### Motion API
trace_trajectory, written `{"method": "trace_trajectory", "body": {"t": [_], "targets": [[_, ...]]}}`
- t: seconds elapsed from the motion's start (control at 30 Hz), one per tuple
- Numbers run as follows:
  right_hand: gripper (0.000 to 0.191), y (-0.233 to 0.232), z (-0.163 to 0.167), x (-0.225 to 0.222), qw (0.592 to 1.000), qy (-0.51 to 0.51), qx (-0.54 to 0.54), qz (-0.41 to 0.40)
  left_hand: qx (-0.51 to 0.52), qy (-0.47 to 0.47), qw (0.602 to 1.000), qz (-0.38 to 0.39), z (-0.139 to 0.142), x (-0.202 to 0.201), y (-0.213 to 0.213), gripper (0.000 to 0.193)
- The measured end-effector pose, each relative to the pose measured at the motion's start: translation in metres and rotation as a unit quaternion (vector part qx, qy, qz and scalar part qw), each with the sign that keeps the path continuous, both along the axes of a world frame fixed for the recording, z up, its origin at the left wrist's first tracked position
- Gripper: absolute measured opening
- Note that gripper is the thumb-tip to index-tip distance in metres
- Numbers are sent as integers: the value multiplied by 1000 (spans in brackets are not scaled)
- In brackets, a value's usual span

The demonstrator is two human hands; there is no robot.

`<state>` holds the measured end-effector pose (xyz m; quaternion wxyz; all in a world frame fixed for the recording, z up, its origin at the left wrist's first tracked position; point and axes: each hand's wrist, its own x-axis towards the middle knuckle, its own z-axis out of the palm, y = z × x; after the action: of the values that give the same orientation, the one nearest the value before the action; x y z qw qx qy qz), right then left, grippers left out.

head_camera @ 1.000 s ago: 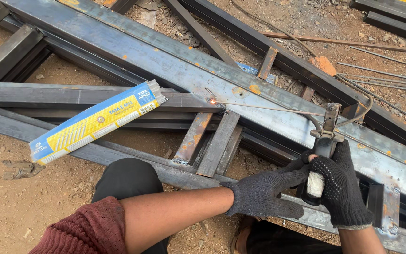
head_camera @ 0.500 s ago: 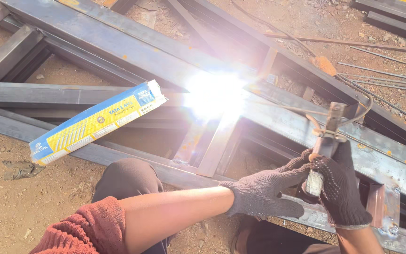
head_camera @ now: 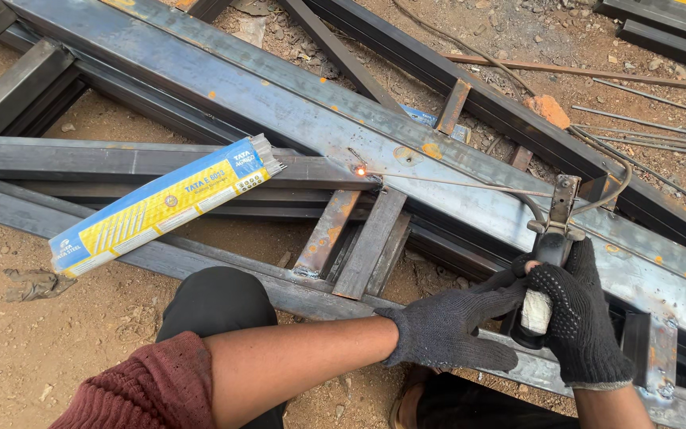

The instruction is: The person uses a welding electrode holder to join metal beams together. They hold the tool with one hand and position it against the frame while sparks are visible at the contact point.

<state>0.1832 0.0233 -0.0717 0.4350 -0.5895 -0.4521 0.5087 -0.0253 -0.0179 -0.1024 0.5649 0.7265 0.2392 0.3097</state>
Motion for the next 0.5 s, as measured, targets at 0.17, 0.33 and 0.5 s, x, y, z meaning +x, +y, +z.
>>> {"method": "trace_trajectory", "body": {"t": [0.17, 0.33, 0.5], "targets": [[53, 4, -3, 2, 1000, -20, 6, 3, -19, 11, 1000, -13, 3, 0, 1, 103], [54, 4, -1, 1, 999, -47, 3, 12, -19, -7, 1000, -7, 4, -1, 0, 104], [53, -4, -4, 4, 999, -21, 44, 21, 9, -7, 1000, 7, 2, -4, -2, 100]]}}
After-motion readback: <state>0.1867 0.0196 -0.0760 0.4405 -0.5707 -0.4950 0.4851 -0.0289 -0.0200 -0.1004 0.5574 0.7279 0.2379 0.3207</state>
